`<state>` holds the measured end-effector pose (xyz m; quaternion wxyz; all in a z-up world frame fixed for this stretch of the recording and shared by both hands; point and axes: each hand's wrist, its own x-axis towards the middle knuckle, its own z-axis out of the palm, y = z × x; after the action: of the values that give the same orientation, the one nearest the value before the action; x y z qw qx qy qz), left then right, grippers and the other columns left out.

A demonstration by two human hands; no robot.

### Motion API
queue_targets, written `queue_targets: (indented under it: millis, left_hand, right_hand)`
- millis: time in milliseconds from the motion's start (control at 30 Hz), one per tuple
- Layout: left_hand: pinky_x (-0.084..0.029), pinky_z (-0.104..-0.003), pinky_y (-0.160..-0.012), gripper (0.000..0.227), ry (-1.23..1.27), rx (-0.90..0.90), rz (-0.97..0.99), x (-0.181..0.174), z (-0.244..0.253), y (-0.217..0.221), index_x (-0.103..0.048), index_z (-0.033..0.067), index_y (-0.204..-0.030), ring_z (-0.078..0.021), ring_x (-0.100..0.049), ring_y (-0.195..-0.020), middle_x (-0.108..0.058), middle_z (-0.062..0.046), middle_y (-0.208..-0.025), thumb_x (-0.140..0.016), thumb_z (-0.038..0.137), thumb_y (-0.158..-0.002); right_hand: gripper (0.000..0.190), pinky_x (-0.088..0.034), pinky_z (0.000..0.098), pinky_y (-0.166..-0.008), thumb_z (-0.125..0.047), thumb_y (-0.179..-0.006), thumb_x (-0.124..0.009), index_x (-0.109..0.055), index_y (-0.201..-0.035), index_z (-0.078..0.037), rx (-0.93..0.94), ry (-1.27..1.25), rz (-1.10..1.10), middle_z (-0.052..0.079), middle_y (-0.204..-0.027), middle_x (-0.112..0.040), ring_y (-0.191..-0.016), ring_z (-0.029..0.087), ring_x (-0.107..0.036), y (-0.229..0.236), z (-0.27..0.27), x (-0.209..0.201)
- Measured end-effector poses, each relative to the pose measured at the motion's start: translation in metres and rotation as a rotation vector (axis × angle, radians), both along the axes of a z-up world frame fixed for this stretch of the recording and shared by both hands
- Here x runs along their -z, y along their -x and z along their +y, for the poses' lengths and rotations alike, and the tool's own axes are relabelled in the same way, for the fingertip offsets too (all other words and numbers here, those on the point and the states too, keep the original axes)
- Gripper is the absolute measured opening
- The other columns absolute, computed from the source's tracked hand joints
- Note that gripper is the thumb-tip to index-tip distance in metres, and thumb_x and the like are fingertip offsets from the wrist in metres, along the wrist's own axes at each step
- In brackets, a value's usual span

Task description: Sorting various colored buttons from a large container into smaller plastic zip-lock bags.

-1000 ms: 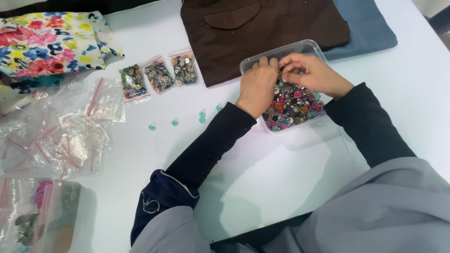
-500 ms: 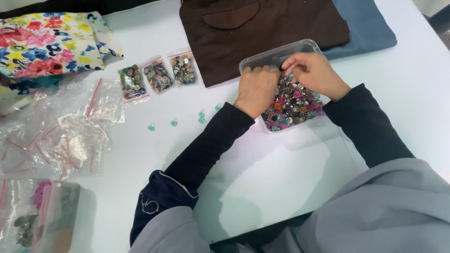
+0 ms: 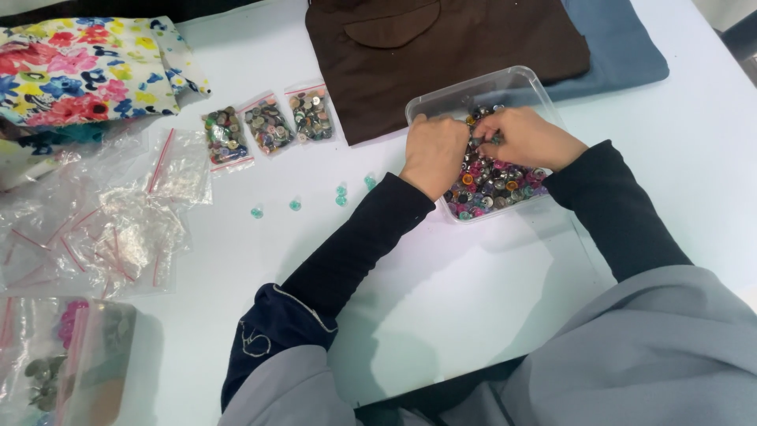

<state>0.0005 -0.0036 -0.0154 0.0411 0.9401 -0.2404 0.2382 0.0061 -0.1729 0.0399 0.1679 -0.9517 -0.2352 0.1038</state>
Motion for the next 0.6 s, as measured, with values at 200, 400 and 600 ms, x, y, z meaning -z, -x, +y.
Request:
queue_targets:
  millis: [200,400,600]
  left_hand:
    - [-0.043,-0.036,-0.064,0.028,0.098,0.026,0.057,-0.021,0.005,0.008,-0.069,0.0055,-0.093,-0.0258,-0.068,-0.068,-0.067,-0.010,-0.074,-0.082,0.001,-0.069]
    - [-0.060,-0.044,-0.076,0.031,0.473,0.212,0.287,-0.052,0.020,0.017,-0.062,0.0079,-0.126,-0.0384,-0.076,-0.087,-0.072,-0.019,-0.097,-0.066,0.017,-0.096]
    - [-0.062,-0.024,-0.075,0.012,1.081,0.396,0.383,-0.054,0.032,0.000,-0.075,0.0087,-0.102,-0.0124,-0.077,-0.079,-0.079,-0.002,-0.090,-0.066,0.009,-0.094]
  right_hand:
    - [0.020,-0.055,0.0563,-0.076,-0.017,-0.093,-0.070,-0.075,-0.105,-0.002,-0.010,-0.046,-0.076,0.025,-0.096,-0.073,-0.091,0.050,-0.070,-0.007,-0.009,0.017]
    - [0.019,-0.056,0.0435,-0.074,-0.013,-0.095,-0.076,-0.073,-0.111,-0.005,0.043,-0.313,-0.214,0.015,-0.096,-0.074,-0.089,0.035,-0.072,-0.009,-0.012,0.012]
    - [0.011,-0.054,0.0295,-0.076,-0.011,-0.103,-0.072,-0.077,-0.109,-0.005,0.070,-0.518,-0.268,0.007,-0.098,-0.075,-0.082,0.016,-0.066,0.019,0.022,-0.040]
